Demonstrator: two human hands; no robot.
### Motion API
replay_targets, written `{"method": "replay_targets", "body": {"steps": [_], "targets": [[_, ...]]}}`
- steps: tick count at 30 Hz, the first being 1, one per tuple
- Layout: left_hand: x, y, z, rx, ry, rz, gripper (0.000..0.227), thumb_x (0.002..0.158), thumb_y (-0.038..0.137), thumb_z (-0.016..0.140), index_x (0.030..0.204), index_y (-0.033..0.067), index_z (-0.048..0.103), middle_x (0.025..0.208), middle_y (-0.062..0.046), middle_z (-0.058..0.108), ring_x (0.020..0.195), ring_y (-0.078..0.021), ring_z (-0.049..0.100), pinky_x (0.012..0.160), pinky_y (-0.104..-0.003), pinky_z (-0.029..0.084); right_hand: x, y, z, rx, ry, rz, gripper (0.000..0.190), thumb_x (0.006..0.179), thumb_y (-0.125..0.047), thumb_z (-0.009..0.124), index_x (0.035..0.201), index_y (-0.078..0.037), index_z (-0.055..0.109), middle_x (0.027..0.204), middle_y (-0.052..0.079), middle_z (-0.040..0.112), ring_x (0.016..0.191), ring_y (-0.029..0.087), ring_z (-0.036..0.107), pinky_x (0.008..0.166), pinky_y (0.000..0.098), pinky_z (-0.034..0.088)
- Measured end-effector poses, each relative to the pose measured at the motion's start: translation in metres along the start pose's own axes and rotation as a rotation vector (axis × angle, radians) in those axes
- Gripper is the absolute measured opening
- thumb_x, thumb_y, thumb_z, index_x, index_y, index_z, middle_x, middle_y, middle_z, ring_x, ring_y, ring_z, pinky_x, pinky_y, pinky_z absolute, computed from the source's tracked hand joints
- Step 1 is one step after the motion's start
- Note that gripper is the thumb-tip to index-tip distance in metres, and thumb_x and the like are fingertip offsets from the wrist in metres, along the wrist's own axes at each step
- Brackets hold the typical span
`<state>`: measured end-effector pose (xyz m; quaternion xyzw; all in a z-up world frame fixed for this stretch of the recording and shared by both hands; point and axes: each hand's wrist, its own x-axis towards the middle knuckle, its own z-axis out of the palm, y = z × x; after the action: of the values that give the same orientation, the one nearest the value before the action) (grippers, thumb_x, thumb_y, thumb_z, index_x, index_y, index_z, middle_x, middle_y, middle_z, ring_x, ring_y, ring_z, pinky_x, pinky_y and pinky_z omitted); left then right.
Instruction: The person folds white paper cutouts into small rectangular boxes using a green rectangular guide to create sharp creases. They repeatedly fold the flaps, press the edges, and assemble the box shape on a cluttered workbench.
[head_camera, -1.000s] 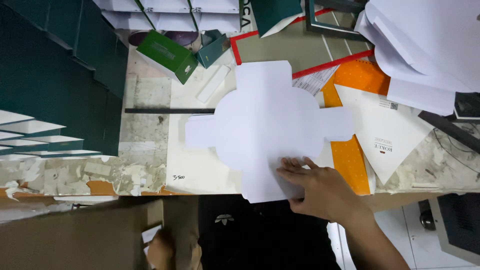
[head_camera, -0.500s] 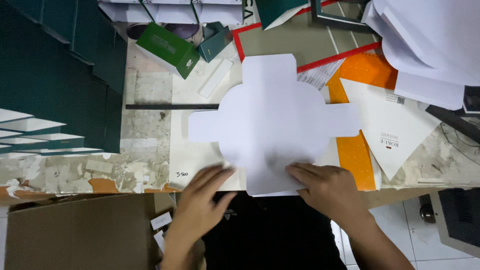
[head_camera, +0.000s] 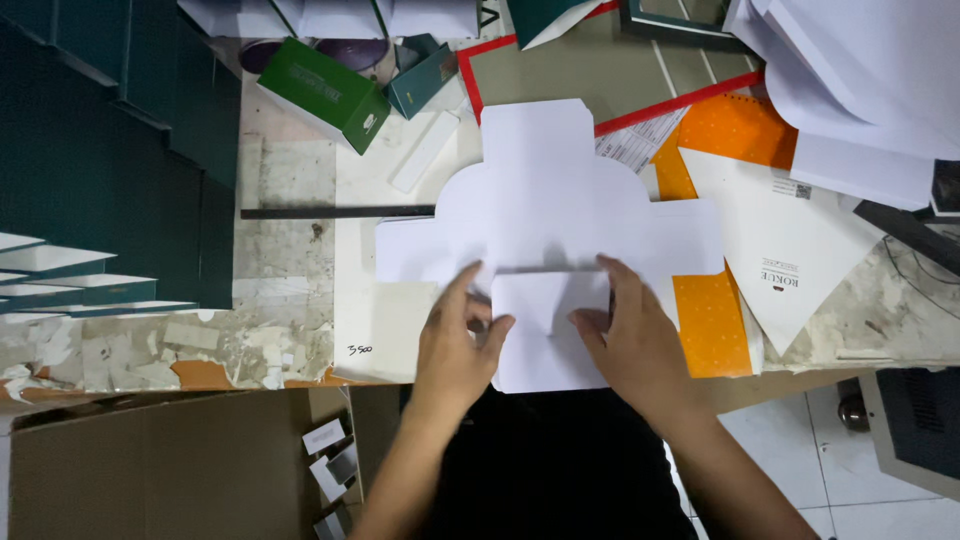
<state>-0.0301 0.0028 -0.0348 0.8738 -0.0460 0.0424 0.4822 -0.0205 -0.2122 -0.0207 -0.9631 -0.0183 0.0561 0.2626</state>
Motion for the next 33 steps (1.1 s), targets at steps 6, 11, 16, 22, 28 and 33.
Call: {"method": "replay_targets", "body": {"steps": [6, 11, 16, 22, 28, 33], "targets": [[0.001, -0.009, 0.026, 0.283, 0.101, 0.185, 0.047, 0.085, 0.003, 0.074, 0.131, 0.0048, 0.064, 0.122, -0.019, 0.057, 0.120, -0.0419, 0.053, 0.092, -0.047, 0.053, 0.002, 0.016, 0.026, -0.219, 0.229, -0.352, 0.036, 0.089, -0.018, 0.075, 0.125, -0.016, 0.070, 0.122, 0.008, 0.056, 0.117, 0.035, 0.059, 0.084, 0.0405, 0.058], [0.000, -0.007, 0.018, 0.431, -0.069, 0.417, 0.033, 0.090, 0.001, 0.065, 0.123, -0.0002, 0.071, 0.127, -0.023, 0.062, 0.126, -0.0408, 0.055, 0.098, -0.049, 0.049, 0.004, 0.023, 0.017, -0.248, 0.059, -0.424, 0.058, 0.078, -0.037, 0.082, 0.132, -0.021, 0.068, 0.130, 0.000, 0.055, 0.122, 0.028, 0.053, 0.087, 0.0410, 0.053], [0.003, -0.005, 0.010, 0.481, -0.162, 0.467, 0.053, 0.083, 0.011, 0.062, 0.135, -0.0009, 0.064, 0.133, -0.028, 0.059, 0.130, -0.0442, 0.054, 0.105, -0.054, 0.046, 0.012, 0.035, 0.024, -0.378, 0.017, -0.467, 0.058, 0.082, -0.046, 0.076, 0.133, -0.020, 0.067, 0.131, 0.001, 0.057, 0.124, 0.027, 0.052, 0.094, 0.0423, 0.051], [0.019, 0.001, 0.026, 0.758, 0.008, 0.564, 0.060, 0.091, -0.006, 0.057, 0.146, 0.0156, 0.053, 0.100, -0.017, 0.065, 0.100, -0.0342, 0.067, 0.081, -0.041, 0.056, 0.014, 0.019, 0.010, -0.401, 0.079, -0.548, 0.039, 0.096, -0.042, 0.059, 0.113, -0.010, 0.073, 0.119, 0.011, 0.061, 0.118, 0.032, 0.061, 0.088, 0.0434, 0.052], [0.033, 0.008, 0.026, 0.799, -0.043, 0.515, 0.070, 0.084, -0.013, 0.059, 0.150, 0.0090, 0.048, 0.080, -0.016, 0.069, 0.080, -0.0303, 0.069, 0.072, -0.039, 0.058, 0.027, 0.026, 0.016, -0.427, 0.075, -0.547, 0.030, 0.082, -0.031, 0.070, 0.105, -0.012, 0.075, 0.108, 0.007, 0.064, 0.107, 0.029, 0.067, 0.082, 0.0415, 0.055], [0.081, 0.048, -0.005, 0.691, -0.520, 0.070, 0.099, 0.083, -0.010, 0.065, 0.164, 0.0211, 0.018, 0.096, -0.023, 0.071, 0.091, -0.0390, 0.071, 0.080, -0.046, 0.058, 0.049, 0.011, -0.001, -0.395, -0.033, -0.430, 0.016, 0.088, -0.013, 0.062, 0.097, -0.015, 0.076, 0.096, 0.003, 0.068, 0.095, 0.027, 0.071, 0.075, 0.0379, 0.056]]}}
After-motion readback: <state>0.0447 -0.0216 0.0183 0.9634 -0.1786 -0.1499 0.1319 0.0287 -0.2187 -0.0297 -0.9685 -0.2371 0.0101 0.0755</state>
